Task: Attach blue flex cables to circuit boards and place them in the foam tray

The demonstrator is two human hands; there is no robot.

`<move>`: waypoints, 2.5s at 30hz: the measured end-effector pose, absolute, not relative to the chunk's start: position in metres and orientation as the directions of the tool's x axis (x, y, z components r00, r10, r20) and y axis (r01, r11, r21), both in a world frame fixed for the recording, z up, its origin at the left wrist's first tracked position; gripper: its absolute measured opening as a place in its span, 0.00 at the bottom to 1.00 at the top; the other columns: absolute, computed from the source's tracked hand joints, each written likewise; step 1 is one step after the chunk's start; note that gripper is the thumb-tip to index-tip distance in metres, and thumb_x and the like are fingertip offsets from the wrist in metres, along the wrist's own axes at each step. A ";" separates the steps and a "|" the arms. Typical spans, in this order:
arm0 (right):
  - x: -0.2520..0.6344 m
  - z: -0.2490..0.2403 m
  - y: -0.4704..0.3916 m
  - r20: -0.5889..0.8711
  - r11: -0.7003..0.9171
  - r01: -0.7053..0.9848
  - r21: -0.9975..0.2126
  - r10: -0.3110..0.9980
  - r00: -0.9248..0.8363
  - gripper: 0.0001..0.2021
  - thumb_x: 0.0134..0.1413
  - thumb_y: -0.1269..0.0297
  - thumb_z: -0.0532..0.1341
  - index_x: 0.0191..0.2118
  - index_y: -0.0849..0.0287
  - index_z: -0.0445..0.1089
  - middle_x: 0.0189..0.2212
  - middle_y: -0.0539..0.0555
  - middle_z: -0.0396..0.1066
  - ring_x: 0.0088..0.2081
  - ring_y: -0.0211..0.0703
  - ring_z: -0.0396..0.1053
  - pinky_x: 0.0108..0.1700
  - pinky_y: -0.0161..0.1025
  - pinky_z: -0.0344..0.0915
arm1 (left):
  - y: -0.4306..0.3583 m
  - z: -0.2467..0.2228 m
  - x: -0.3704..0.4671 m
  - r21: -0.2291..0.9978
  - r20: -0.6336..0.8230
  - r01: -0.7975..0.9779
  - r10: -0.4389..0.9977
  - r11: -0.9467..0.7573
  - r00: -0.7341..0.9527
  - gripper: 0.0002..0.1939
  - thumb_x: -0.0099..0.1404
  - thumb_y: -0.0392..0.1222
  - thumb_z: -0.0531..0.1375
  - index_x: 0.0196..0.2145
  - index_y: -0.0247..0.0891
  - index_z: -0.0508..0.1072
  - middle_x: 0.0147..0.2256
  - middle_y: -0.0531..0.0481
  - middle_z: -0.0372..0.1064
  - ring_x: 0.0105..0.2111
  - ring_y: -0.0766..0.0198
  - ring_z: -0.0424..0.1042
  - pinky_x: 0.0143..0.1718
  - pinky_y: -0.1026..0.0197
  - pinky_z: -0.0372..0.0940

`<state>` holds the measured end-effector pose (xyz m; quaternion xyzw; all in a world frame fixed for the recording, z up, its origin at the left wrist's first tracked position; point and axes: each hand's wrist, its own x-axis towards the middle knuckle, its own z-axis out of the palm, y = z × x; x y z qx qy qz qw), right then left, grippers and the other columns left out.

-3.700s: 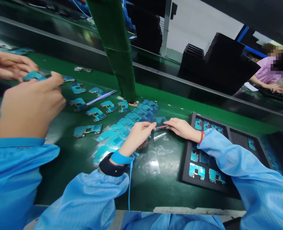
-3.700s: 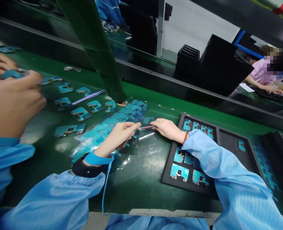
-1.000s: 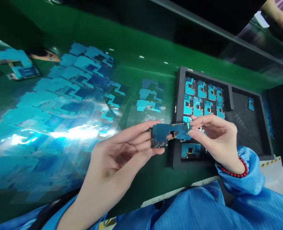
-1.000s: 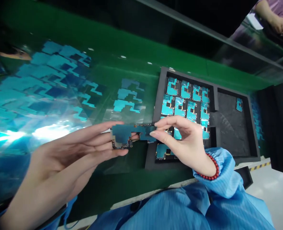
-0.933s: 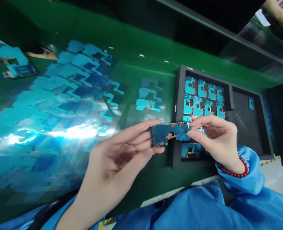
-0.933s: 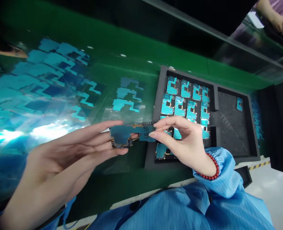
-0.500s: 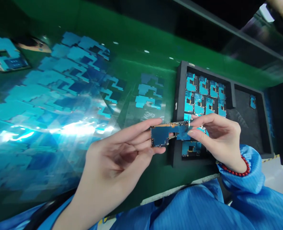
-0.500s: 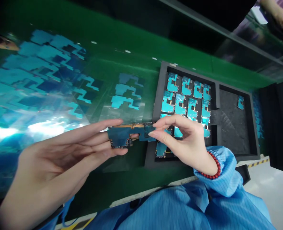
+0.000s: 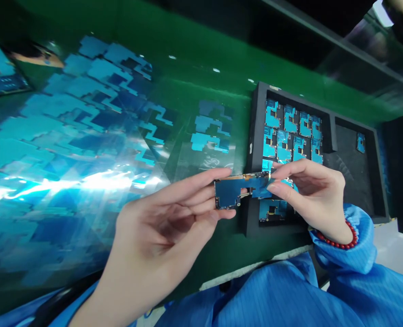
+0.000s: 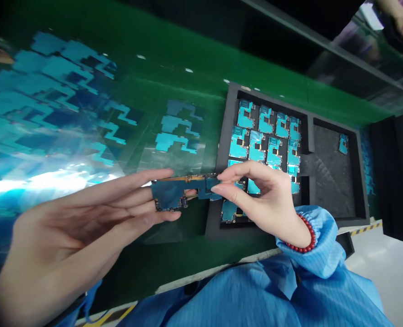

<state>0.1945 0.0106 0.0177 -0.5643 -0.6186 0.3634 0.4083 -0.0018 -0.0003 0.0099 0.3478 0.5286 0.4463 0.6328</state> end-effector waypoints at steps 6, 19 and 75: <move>0.194 0.019 0.011 0.094 0.104 0.394 -0.913 0.995 -0.044 0.03 0.50 0.65 0.70 0.32 0.55 0.75 0.29 0.49 0.77 0.33 0.40 0.76 0.42 0.40 0.77 | -0.001 0.010 -0.001 0.912 -0.356 -0.205 0.934 0.355 0.037 0.17 0.50 0.33 0.65 0.37 0.52 0.82 0.32 0.56 0.80 0.27 0.61 0.79 0.34 0.61 0.78; 0.196 0.016 0.010 0.084 0.098 0.389 -0.916 0.995 -0.051 0.04 0.50 0.69 0.70 0.32 0.55 0.75 0.30 0.49 0.77 0.33 0.40 0.75 0.46 0.41 0.76 | -0.001 0.007 -0.001 0.907 -0.347 -0.236 0.937 0.348 0.048 0.17 0.51 0.33 0.66 0.38 0.51 0.82 0.32 0.55 0.80 0.33 0.57 0.80 0.34 0.64 0.78; 0.196 0.015 0.012 0.094 0.124 0.357 -0.926 0.990 -0.102 0.04 0.49 0.72 0.69 0.33 0.59 0.75 0.30 0.49 0.77 0.32 0.37 0.75 0.39 0.35 0.76 | 0.002 0.003 0.004 0.948 -0.314 -0.068 0.946 0.310 -0.078 0.11 0.50 0.37 0.69 0.32 0.51 0.81 0.25 0.61 0.78 0.20 0.66 0.77 0.29 0.69 0.76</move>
